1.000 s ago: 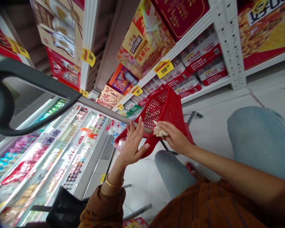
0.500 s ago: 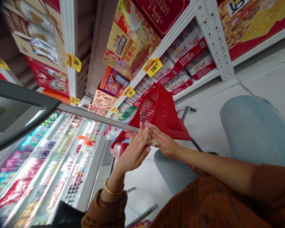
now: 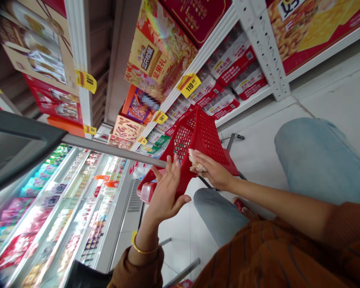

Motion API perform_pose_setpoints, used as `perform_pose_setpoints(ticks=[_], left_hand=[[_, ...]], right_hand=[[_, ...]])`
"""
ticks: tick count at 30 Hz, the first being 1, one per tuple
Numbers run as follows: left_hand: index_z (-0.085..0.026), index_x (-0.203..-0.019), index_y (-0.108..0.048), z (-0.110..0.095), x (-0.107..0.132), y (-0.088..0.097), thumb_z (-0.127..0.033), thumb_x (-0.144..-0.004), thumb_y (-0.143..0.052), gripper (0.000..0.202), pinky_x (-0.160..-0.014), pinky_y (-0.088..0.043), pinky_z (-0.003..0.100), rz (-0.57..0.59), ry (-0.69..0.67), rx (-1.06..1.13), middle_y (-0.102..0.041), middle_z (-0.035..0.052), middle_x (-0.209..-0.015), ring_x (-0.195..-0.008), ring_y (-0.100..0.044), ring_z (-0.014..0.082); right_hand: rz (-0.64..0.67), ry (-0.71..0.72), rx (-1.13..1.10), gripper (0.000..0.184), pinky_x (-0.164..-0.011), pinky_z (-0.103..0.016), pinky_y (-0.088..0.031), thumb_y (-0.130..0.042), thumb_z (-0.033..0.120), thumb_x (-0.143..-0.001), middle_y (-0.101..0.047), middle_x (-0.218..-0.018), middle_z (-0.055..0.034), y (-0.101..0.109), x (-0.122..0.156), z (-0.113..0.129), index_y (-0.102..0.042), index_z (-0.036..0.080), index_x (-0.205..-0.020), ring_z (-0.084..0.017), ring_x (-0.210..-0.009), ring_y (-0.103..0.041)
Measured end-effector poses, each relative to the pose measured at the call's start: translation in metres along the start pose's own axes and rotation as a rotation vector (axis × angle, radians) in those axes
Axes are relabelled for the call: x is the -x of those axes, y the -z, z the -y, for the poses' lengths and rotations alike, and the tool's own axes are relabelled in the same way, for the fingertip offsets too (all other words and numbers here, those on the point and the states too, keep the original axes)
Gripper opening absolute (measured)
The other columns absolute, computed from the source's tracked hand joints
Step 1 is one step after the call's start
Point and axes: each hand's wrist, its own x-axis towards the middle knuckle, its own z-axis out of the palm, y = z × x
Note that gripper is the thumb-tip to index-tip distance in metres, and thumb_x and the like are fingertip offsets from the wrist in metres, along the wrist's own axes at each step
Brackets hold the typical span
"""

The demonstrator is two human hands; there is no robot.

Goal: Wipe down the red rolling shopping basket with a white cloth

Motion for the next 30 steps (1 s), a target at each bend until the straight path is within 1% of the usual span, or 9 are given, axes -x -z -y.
perform_pose_setpoints(ticks=[2, 4, 6, 9, 14, 19, 23, 26, 30], left_hand=[[-0.013, -0.15, 0.013, -0.001, 0.001, -0.001, -0.064, -0.09, -0.036, 0.093, -0.111, 0.005, 0.067, -0.034, 0.014, -0.038, -0.01, 0.0254, -0.157, -0.146, 0.003, 0.0338], [-0.012, -0.15, 0.013, -0.002, 0.001, -0.001, -0.065, -0.09, -0.034, 0.093, -0.112, 0.003, 0.066, -0.041, 0.016, -0.073, -0.012, 0.0258, -0.157, -0.147, 0.0, 0.0333], [-0.011, -0.15, 0.012, -0.002, 0.002, 0.0, -0.064, -0.091, -0.034, 0.092, -0.113, 0.002, 0.065, -0.038, 0.01, -0.103, -0.016, 0.0256, -0.156, -0.147, -0.002, 0.0326], [-0.011, -0.151, 0.007, 0.003, 0.004, 0.001, -0.055, -0.094, -0.038, 0.085, -0.114, 0.0, 0.064, -0.015, -0.006, -0.144, -0.022, 0.0227, -0.155, -0.147, -0.003, 0.031], [-0.016, -0.152, -0.012, 0.014, 0.011, 0.0, -0.036, -0.098, -0.038, 0.063, -0.118, -0.004, 0.059, 0.078, -0.04, -0.17, -0.036, 0.0136, -0.152, -0.147, -0.014, 0.0246], [-0.015, -0.149, -0.022, 0.025, 0.018, -0.004, -0.03, -0.098, -0.04, 0.057, -0.118, -0.01, 0.058, 0.069, -0.003, -0.181, -0.038, 0.0139, -0.151, -0.147, -0.017, 0.0241], [-0.016, -0.149, -0.023, 0.034, 0.022, -0.008, -0.027, -0.098, -0.039, 0.055, -0.117, -0.013, 0.06, 0.075, 0.028, -0.181, -0.038, 0.0136, -0.151, -0.146, -0.019, 0.0241], [-0.014, -0.147, -0.028, 0.036, 0.023, -0.012, -0.024, -0.098, -0.038, 0.051, -0.117, -0.016, 0.06, 0.069, 0.042, -0.225, -0.042, 0.013, -0.148, -0.145, -0.024, 0.0239], [-0.008, -0.14, -0.041, 0.031, 0.023, -0.021, -0.017, -0.095, -0.039, 0.046, -0.118, -0.022, 0.053, 0.025, 0.098, -0.35, -0.047, 0.0156, -0.144, -0.142, -0.031, 0.0246]], right_hand=[[0.066, 0.114, -0.031, 0.052, -0.114, -0.049, -0.032, -0.044, 0.025, -0.097, -0.038, -0.15, -0.0166, 0.0, -0.027, 0.007, -0.03, 0.019, -0.147, -0.022, -0.142, -0.031], [0.167, 0.208, -0.037, 0.045, -0.112, -0.051, -0.034, -0.047, 0.036, -0.096, -0.051, -0.138, -0.0186, 0.0, -0.052, 0.009, -0.044, 0.014, -0.136, -0.025, -0.135, -0.042], [0.267, 0.264, -0.027, 0.039, -0.109, -0.053, -0.036, -0.047, 0.042, -0.095, -0.063, -0.118, -0.0161, 0.003, -0.069, 0.007, -0.054, 0.014, -0.121, -0.025, -0.118, -0.055], [0.392, 0.305, -0.029, 0.033, -0.102, -0.049, -0.041, -0.045, 0.043, -0.095, -0.066, -0.101, -0.0114, 0.007, -0.081, 0.0, -0.058, 0.015, -0.107, -0.022, -0.099, -0.06], [0.495, 0.368, -0.069, 0.029, -0.097, -0.041, -0.043, -0.044, 0.037, -0.096, -0.064, -0.106, -0.0137, 0.004, -0.09, -0.01, -0.058, 0.014, -0.107, -0.021, -0.102, -0.058], [0.627, 0.412, -0.094, 0.026, -0.096, -0.038, -0.044, -0.052, 0.026, -0.092, -0.065, -0.108, -0.0135, -0.003, -0.108, -0.019, -0.059, 0.013, -0.114, -0.021, -0.102, -0.059], [0.714, 0.395, -0.118, 0.037, -0.094, -0.034, -0.046, -0.053, 0.012, -0.086, -0.064, -0.114, -0.011, -0.006, -0.119, -0.026, -0.057, 0.016, -0.122, -0.02, -0.106, -0.06], [0.731, 0.393, -0.123, 0.041, -0.093, -0.033, -0.046, -0.051, 0.007, -0.083, -0.065, -0.112, -0.0101, -0.011, -0.122, -0.03, -0.058, 0.016, -0.122, -0.019, -0.106, -0.06], [0.659, 0.393, -0.146, 0.047, -0.098, -0.035, -0.045, -0.049, 0.004, -0.081, -0.063, -0.12, -0.0109, -0.017, -0.115, -0.037, -0.056, 0.016, -0.126, -0.02, -0.113, -0.058]])
